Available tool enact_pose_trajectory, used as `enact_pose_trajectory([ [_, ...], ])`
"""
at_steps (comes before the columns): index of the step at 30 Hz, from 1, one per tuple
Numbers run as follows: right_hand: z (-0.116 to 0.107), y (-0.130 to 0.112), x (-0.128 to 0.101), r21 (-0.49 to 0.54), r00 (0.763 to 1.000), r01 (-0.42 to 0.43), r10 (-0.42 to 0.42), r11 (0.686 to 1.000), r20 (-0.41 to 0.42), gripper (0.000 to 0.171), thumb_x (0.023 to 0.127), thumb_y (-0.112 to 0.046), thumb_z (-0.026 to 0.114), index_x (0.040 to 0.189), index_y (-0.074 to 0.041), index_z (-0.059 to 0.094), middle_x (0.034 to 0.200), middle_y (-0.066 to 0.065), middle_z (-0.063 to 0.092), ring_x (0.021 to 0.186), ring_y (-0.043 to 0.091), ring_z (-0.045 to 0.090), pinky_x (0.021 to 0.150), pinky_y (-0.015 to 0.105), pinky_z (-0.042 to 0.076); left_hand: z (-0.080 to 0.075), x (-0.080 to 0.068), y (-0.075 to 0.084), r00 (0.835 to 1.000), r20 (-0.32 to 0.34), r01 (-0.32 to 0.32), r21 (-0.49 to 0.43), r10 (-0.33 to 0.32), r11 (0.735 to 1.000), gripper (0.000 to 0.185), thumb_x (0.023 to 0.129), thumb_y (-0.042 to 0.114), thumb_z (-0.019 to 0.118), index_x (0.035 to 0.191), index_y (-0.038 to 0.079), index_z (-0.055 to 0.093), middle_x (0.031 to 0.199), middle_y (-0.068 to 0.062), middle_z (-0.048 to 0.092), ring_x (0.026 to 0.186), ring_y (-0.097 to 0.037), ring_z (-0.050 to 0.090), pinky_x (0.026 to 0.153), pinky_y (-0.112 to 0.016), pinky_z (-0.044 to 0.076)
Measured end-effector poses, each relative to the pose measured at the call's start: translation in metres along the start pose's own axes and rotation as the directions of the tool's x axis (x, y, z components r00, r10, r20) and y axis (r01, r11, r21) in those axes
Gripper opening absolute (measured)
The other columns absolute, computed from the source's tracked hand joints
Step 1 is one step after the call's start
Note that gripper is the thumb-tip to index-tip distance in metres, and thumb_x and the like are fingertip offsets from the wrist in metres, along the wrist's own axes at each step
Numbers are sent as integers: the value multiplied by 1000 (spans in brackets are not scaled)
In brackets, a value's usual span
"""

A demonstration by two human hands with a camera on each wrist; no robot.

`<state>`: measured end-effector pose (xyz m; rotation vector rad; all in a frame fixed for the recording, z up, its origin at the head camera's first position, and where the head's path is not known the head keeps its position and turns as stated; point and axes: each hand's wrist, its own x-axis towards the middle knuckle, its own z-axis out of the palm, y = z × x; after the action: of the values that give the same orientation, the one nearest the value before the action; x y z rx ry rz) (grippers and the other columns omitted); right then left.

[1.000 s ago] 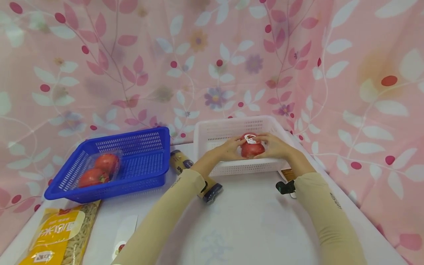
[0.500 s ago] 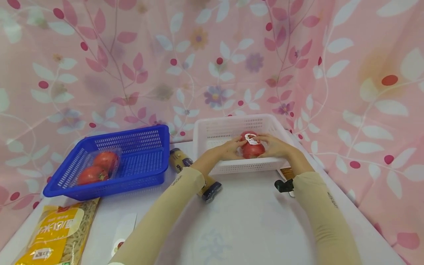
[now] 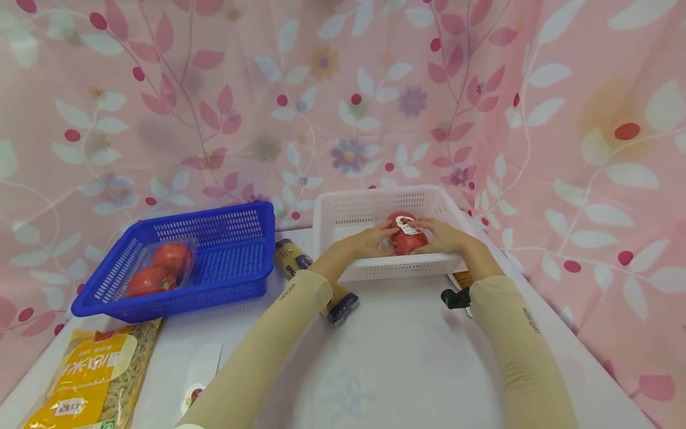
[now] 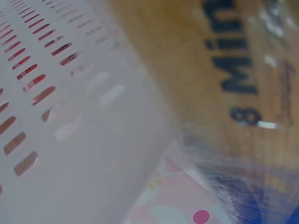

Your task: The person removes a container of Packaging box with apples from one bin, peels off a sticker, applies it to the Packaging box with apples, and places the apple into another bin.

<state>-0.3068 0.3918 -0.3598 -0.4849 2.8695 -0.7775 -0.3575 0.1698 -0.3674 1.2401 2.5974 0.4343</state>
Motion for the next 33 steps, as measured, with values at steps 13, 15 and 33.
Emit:
enact_pose_trajectory([
  [13, 8, -6, 7, -143, 985, 66, -87, 988, -149, 59, 85, -37, 61, 129, 1, 49, 135, 28, 37, 125, 45, 26, 99, 64, 18, -7, -20, 2, 998, -45, 51, -18, -52, 999, 64, 88, 36, 60, 141, 11, 36, 146, -8, 31, 133, -21, 27, 107, -35, 25],
  [15, 10, -9, 5, -165, 974, 82, -115, 983, -197, 51, 87, -31, 61, 124, 3, 53, 131, 28, 43, 123, 44, 30, 100, 62, 19, -9, -25, 3, 997, -47, 56, -16, -56, 998, 61, 88, 34, 59, 139, 8, 37, 144, -8, 34, 133, -20, 28, 107, -33, 23],
  [33, 26, -63, -1, -298, 838, 134, -268, 945, -476, 20, 85, -11, 61, 99, 2, 66, 95, 20, 65, 92, 37, 53, 84, 51, 42, -37, -88, -1, 967, -233, -41, 262, 105, 964, 32, 91, 26, 55, 120, 13, 58, 121, -2, 56, 113, -16, 50, 94, -27, 39],
])
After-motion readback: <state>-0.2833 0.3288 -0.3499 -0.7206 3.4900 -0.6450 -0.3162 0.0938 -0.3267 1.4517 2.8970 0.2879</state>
